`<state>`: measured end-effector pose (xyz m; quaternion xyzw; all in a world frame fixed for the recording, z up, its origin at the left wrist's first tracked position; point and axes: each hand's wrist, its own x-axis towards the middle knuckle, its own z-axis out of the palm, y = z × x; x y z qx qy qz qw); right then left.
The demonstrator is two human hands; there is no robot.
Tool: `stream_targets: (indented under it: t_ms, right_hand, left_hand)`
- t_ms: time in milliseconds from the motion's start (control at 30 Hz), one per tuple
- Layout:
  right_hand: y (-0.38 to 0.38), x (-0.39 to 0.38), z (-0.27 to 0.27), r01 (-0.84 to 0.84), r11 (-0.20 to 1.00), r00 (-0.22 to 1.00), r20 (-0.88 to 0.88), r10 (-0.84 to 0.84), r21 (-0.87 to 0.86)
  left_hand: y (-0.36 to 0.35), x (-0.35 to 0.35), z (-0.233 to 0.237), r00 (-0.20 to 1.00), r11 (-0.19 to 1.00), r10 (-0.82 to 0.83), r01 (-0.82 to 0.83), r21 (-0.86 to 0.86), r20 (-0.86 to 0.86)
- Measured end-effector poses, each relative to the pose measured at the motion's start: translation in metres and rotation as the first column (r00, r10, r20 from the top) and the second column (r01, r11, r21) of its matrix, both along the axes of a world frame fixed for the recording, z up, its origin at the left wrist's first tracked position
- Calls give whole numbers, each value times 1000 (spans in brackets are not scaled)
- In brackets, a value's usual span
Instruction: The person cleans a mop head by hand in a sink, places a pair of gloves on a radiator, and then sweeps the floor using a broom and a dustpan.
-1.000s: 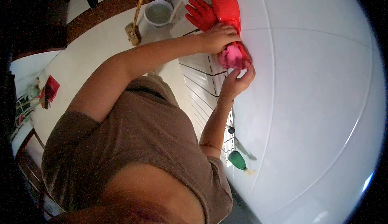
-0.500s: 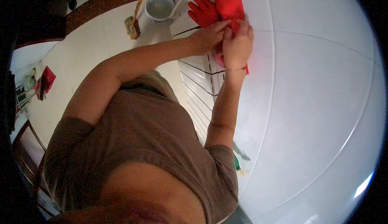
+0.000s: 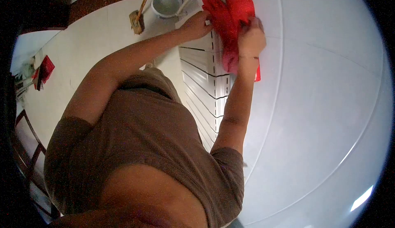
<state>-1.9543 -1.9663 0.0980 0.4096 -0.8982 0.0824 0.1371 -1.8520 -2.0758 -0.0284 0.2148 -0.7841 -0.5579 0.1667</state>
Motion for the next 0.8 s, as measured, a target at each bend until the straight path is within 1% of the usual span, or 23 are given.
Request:
stream_targets:
  t_ms: [33,100,133,167,200,233,267,300,333,367,400,433,467,500,567,600,633,700,733,767,800]
  right_hand:
    - [4,5,6,-8,1000,1000,2,8,3]
    - [8,10,12,6,1000,1000,24,-6,-20]
    - [10,10,8,14,999,1000,-3,-14,37]
    - [12,7,0,3,999,1000,-1,-3,36]
    - [15,2,-12,7,994,999,38,-11,107]
    - [17,-4,-24,5,984,997,78,-19,179]
    - [18,-11,-38,-17,983,989,149,-11,184]
    - [18,-11,-47,-31,983,989,151,4,181]
    - [18,-13,-55,-12,980,986,168,-22,200]
    - [12,-12,-56,5,976,982,183,-46,219]
    - [9,-15,-53,-14,976,983,181,-27,217]
    - [12,-16,-47,-36,955,980,199,-24,293]
    - [15,-15,-39,-56,928,976,215,-26,367]
    - [15,-15,-31,-68,928,977,212,-12,367]
    - [11,-11,-8,-178,934,980,137,141,309]
    - [1,7,17,-102,949,990,127,66,298]
    - [-12,19,39,-115,947,989,120,82,300]
    - [-31,33,65,-64,958,980,198,7,279]
    - [-40,36,69,-123,972,970,230,75,202]
    - [-50,41,71,-131,971,970,226,85,198]
    - [-64,44,70,-242,956,946,259,195,164]
  left_hand:
    - [-2,-3,1,1000,1000,8,-8,3,2]
    - [-7,-9,2,997,995,-3,12,-104,80]
    - [-7,-10,2,997,994,5,3,-105,82]
    - [-6,-10,5,999,991,15,-8,-131,46]
    - [-6,-11,5,1000,987,24,-22,-156,11]
    - [-6,-13,5,999,987,36,-34,-157,15]
    - [-5,-18,1,998,987,-2,12,-158,62]
    - [-9,-12,11,993,986,-41,57,-157,107]
    - [-9,-6,21,983,987,-51,76,-141,174]
    - [-11,-3,23,985,988,-33,58,-144,172]
    - [-14,-1,24,976,980,-92,124,-156,199]
    - [-14,3,25,962,968,-152,192,-163,228]
    - [-16,14,37,960,966,-185,217,-139,211]
    - [-16,17,34,963,969,-171,203,-140,208]
    - [-13,20,22,968,969,-186,209,-135,166]
    - [-12,24,20,972,972,-171,193,-137,161]
    - [-13,33,22,977,976,-166,183,-120,136]
    - [-14,50,18,982,981,-150,162,-109,113]
    - [-16,59,14,976,976,-180,193,-100,126]
    - [-19,68,9,968,970,-212,225,-91,138]
    - [-20,77,3,961,969,-211,229,-91,177]
